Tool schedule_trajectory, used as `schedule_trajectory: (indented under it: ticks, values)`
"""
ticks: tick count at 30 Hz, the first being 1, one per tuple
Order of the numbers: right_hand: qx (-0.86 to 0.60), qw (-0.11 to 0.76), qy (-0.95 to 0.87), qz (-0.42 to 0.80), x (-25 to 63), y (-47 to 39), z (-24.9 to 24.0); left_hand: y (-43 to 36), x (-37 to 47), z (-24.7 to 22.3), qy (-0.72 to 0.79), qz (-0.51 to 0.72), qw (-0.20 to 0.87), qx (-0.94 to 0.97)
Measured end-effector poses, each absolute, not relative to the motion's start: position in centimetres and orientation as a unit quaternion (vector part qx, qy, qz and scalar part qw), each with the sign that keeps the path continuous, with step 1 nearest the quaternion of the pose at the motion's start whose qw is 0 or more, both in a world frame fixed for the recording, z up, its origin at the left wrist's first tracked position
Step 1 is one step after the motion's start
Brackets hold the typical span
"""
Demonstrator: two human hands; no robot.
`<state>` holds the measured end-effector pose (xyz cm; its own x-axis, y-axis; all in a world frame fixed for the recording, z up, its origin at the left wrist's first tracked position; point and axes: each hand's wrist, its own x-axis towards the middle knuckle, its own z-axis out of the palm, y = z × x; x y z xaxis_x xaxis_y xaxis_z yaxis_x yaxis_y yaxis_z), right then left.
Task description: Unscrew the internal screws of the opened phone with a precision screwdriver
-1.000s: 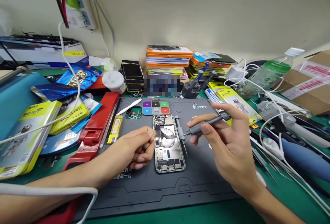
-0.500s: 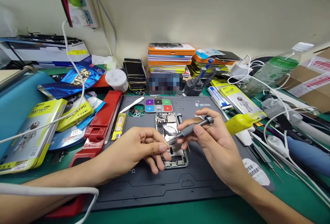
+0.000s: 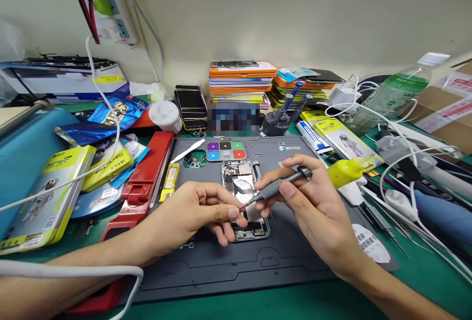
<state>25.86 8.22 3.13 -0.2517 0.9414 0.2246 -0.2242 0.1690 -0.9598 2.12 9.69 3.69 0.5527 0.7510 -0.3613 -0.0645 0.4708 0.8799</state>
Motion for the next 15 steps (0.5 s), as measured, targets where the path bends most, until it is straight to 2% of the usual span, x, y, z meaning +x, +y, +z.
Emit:
schedule_trajectory:
  ticks: [15]
  values:
    - [-0.327,0.512,-0.500,0.618,26.09,8.98,3.00,9.42,2.28,4.16,0.382,0.298,0.755,0.443]
